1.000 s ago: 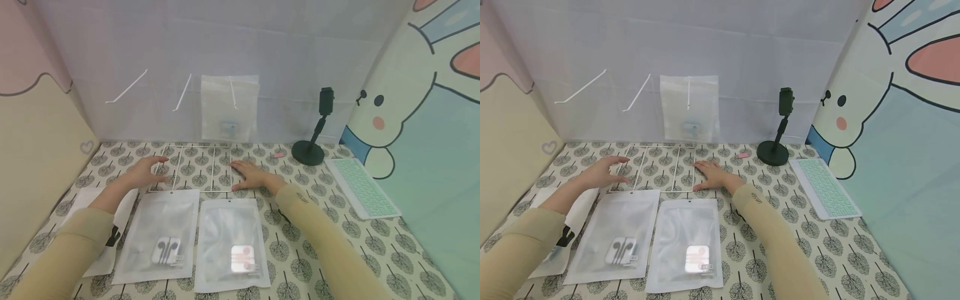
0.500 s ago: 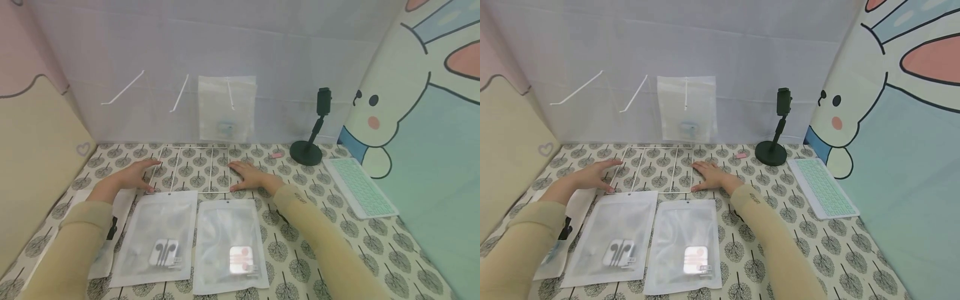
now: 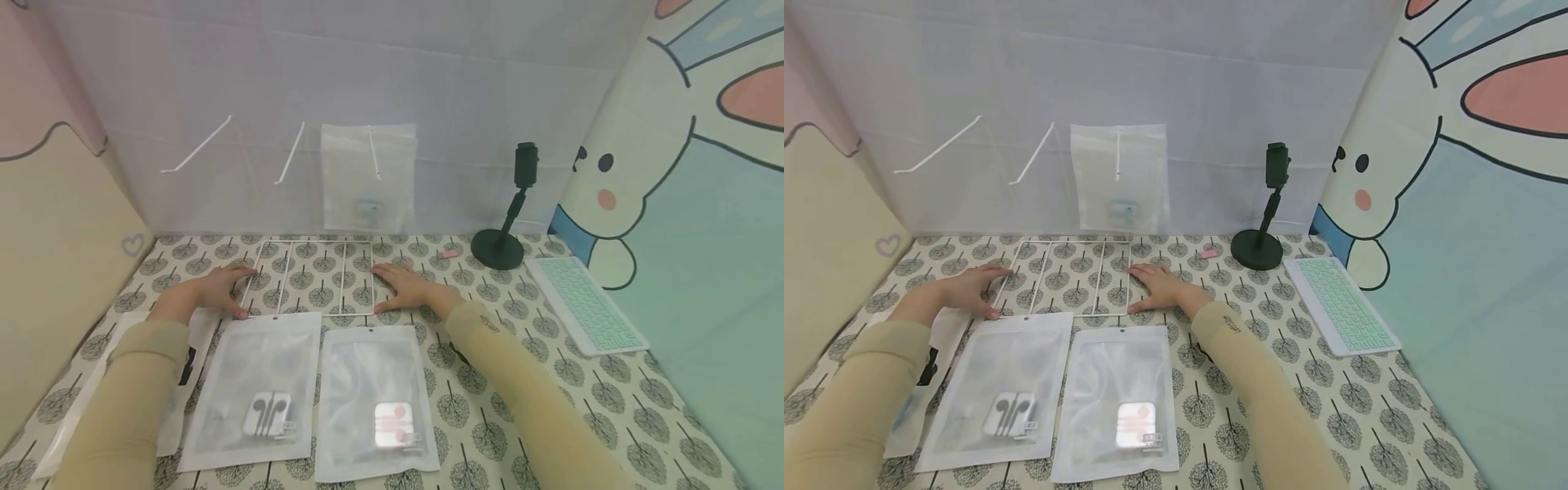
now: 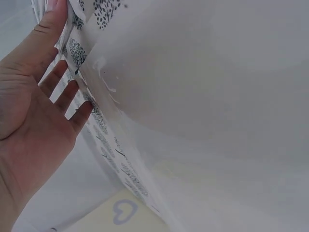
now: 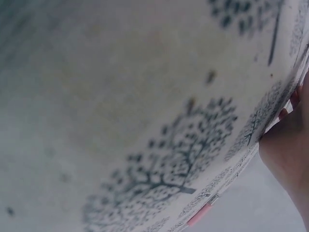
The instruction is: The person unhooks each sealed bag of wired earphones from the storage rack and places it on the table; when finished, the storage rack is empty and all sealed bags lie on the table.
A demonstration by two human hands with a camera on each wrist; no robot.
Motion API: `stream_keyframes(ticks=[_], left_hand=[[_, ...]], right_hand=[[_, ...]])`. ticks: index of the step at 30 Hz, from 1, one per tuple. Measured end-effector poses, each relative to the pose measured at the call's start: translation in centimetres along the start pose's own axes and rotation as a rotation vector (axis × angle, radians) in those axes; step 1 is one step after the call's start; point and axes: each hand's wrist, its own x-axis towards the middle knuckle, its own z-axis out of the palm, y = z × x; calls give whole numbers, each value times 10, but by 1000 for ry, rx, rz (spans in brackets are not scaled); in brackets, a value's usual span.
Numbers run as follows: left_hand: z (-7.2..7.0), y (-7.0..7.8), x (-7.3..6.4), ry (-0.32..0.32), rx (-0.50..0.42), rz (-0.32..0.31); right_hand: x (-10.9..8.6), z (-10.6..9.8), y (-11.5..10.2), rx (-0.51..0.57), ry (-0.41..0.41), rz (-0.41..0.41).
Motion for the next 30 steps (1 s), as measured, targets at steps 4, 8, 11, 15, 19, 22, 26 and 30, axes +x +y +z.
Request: stream_keyframes(ticks=[4,8,11,15,19,22,26,30], left_hand=[[1,2,0,17,16,-11],[2,3,1,31,13,-7],[3,3,1,34,25,-13],[4,2,2,43,49,-24],[3,1,1,55,51,-24],[4,1,1,56,56,-25],[5,-1,0,58,53,-22],[5,-1,0,53,41,-10]], right_hand=[[0,0,0,-3,2,2],[-2,-1,0,-1,0,14],[-3,-3,-1,30,3,7],[-4,-10,-1,164,32,-12],[-8,-25,2,275,111,0],[-14,-38,6,309,206,30],[-22,-59,10,366,355,64],[-28,-81,12,437,480,73]])
